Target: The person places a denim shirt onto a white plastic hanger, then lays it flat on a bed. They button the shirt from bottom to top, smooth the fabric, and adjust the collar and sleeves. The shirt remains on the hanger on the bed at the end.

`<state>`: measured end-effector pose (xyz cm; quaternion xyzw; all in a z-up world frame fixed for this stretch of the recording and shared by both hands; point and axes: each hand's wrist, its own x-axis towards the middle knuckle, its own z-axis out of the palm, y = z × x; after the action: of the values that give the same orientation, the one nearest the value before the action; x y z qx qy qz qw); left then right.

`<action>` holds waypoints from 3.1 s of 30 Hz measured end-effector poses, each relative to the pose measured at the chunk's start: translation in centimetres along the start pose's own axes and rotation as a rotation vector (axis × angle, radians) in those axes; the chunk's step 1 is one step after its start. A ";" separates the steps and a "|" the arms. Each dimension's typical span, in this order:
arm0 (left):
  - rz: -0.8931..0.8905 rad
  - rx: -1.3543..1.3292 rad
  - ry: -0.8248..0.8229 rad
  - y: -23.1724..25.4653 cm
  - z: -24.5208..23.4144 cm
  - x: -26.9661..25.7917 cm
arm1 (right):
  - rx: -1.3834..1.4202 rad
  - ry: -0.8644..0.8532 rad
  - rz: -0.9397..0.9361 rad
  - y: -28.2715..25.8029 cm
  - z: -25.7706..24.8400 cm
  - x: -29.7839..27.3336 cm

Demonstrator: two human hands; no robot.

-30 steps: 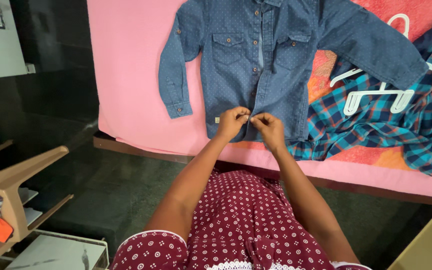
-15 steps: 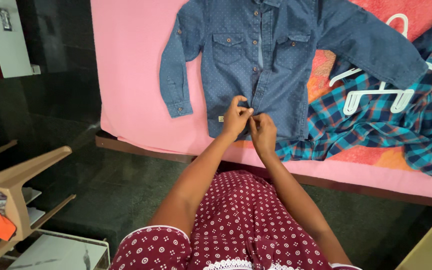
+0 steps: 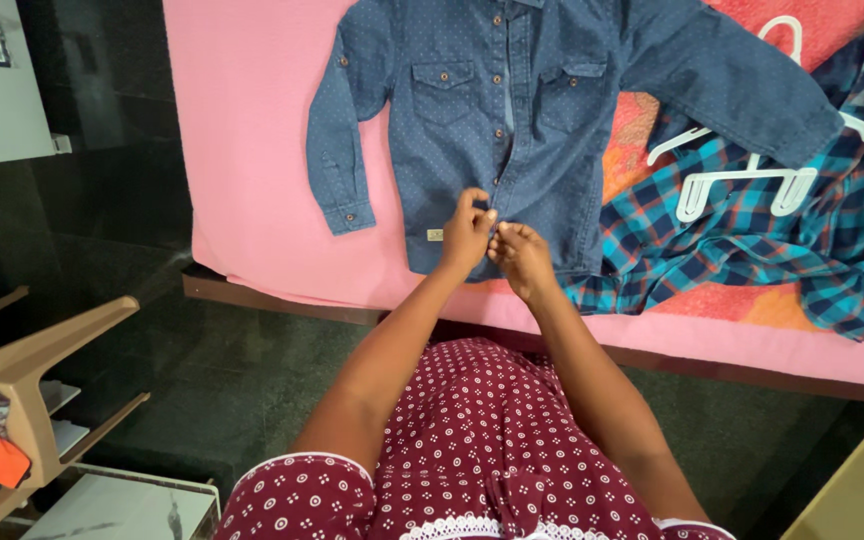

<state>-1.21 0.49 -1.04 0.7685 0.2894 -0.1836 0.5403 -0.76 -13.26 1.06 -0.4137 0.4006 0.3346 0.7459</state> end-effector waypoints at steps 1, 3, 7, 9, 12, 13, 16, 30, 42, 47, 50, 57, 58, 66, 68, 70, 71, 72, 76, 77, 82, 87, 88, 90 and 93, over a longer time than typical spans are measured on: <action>0.023 0.104 -0.042 -0.3 -0.1 -0.3 | -0.165 0.048 -0.118 0.0 0.7 -0.5; 0.071 0.310 -0.125 -0.8 -0.4 -1.3 | -0.546 0.166 -0.455 -1.2 2.2 -1.5; -0.042 0.729 -0.660 -1.5 -2.0 -3.9 | -1.029 0.244 -0.856 -4.6 3.6 -1.7; 0.053 0.660 -0.689 -1.3 -2.8 -2.7 | -1.142 0.246 -0.931 -5.8 3.0 -1.0; 0.115 0.584 -0.351 -0.8 -4.4 -0.7 | -1.336 0.424 -1.061 -7.0 -0.2 -0.7; 0.118 0.557 -0.176 -0.4 -5.0 -0.4 | -1.352 0.540 -1.006 -7.1 -1.8 -1.4; 0.143 0.455 0.311 0.3 -8.1 -0.7 | -1.344 0.619 -0.883 -6.1 -6.4 -3.9; -0.458 0.582 -0.055 -6.0 -11.4 -6.1 | -1.389 0.541 -0.669 -2.6 -13.5 -6.0; -0.339 0.624 -0.012 -3.3 -12.4 -2.6 | -1.508 0.387 -0.704 -5.0 -9.0 -7.7; -0.381 0.596 -0.052 -3.7 -12.9 -2.4 | -1.575 0.416 -0.889 -5.4 -12.6 -8.2; -0.387 0.541 -0.071 -4.7 -12.8 -2.5 | -1.712 0.461 -0.827 -4.6 -15.2 -9.2; -0.485 0.732 -0.078 -4.8 -13.6 -2.6 | -1.718 0.552 -0.763 -3.6 -15.7 -9.4; -0.371 0.749 -0.047 -4.9 -13.2 -2.3 | -1.645 0.537 -0.854 -4.2 -14.6 -9.1; 0.555 0.789 -0.485 -1.2 -2.8 -5.4 | -1.818 0.040 -0.990 -4.7 -2.1 -7.3; 0.699 0.792 -0.409 0.5 -2.4 -6.3 | -2.003 0.105 -1.036 -4.5 -1.8 -7.6; 0.782 0.805 -0.351 1.1 -1.8 -6.2 | -2.104 0.213 -1.043 -4.2 -2.9 -6.9; 0.796 0.818 -0.333 0.9 -1.5 -5.5 | -2.071 0.226 -1.035 -4.0 -3.7 -6.4; 0.810 0.832 -0.315 0.5 -1.3 -4.7 | -2.038 0.238 -1.027 -3.9 -4.7 -5.9; 0.765 0.913 -0.395 -2.1 0.5 -3.3 | -1.999 0.180 -0.807 -4.4 -9.4 -5.4; 0.771 0.941 -0.393 -2.4 0.8 -3.1 | -1.992 0.139 -0.874 -4.5 -10.0 -5.7; 0.674 0.853 -0.447 -0.6 0.9 -3.5 | -1.977 0.060 -1.047 -5.3 -11.2 -7.9; 0.687 0.967 -0.733 -0.5 -2.1 -4.4 | -2.055 0.133 -0.837 -5.6 -10.1 -7.1; 0.641 0.890 -0.780 -0.7 -2.5 -4.5 | -2.101 0.161 -0.764 -5.8 -9.4 -6.9; 0.553 0.733 -0.867 -1.0 -2.8 -4.2 | -2.044 0.165 -0.672 -6.6 -7.6 -6.0; 0.741 0.332 -0.492 -1.2 -2.1 -2.7 | -1.624 0.144 -0.873 -6.7 -3.4 -4.0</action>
<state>-4.13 2.05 0.41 0.8297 -0.1740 -0.1986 0.4918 1.94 -19.85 5.76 -0.9439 -0.1029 0.1754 0.2601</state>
